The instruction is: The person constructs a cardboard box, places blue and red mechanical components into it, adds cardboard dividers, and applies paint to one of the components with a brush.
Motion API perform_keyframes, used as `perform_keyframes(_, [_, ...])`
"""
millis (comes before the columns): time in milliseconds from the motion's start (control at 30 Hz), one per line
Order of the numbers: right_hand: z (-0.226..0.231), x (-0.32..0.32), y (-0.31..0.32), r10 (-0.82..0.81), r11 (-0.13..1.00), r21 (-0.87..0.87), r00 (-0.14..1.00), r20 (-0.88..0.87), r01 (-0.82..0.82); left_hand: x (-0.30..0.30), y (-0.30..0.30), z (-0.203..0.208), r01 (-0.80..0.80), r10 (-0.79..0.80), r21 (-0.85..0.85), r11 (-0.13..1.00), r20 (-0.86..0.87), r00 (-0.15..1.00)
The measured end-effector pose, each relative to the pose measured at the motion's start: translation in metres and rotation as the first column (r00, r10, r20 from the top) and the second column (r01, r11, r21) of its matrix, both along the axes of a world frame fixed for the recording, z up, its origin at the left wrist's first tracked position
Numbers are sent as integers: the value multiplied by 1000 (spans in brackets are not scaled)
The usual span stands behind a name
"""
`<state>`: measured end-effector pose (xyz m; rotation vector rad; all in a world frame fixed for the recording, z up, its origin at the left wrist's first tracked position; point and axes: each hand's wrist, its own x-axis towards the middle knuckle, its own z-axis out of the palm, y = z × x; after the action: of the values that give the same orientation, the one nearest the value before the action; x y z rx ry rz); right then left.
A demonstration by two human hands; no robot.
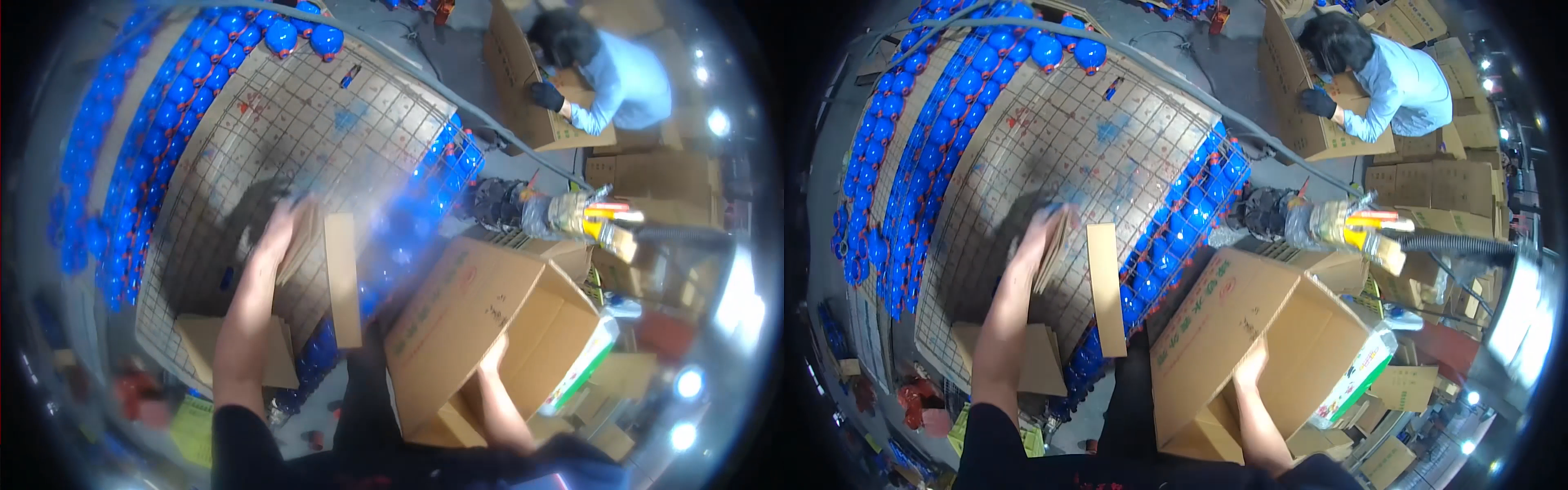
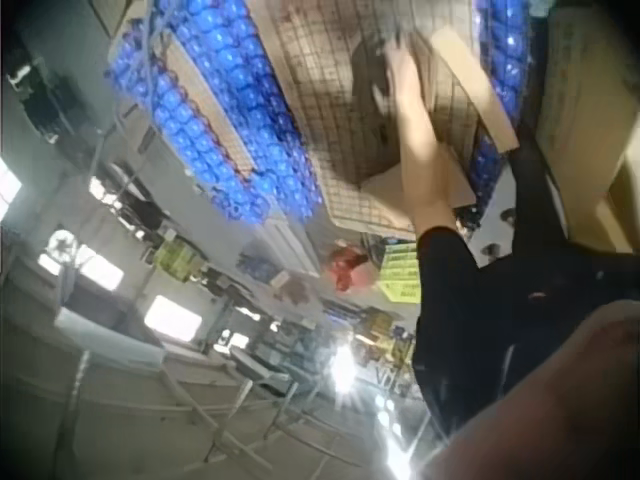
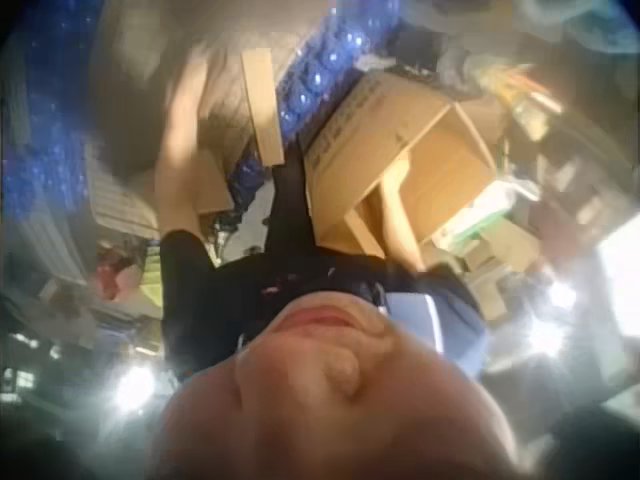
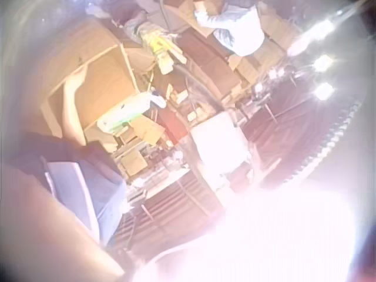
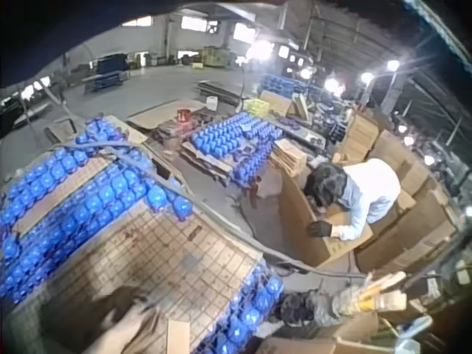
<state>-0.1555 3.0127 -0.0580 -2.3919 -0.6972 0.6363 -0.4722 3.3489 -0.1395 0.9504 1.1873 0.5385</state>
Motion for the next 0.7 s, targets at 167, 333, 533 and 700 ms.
perform_keyframes(167, [138, -16, 127, 124, 697, 660, 954, 274, -281, 81, 184, -75, -172, 180, 151, 973, -41, 983])
perform_keyframes(333, [138, -39, 251, 403, 634, 639, 891, 209, -436, 145, 315, -129, -362, 380, 197, 911, -58, 923])
perform_keyframes(533, [86, -31, 292, 322, 770, 543, 939, 123, -335, 169, 372, -157, -218, 296, 243, 945, -359, 885])
perform_keyframes(700, [74, -21, 302, 271, 797, 593, 946, -179, -116, 98, 316, -165, -138, 139, 18, 990, -48, 989])
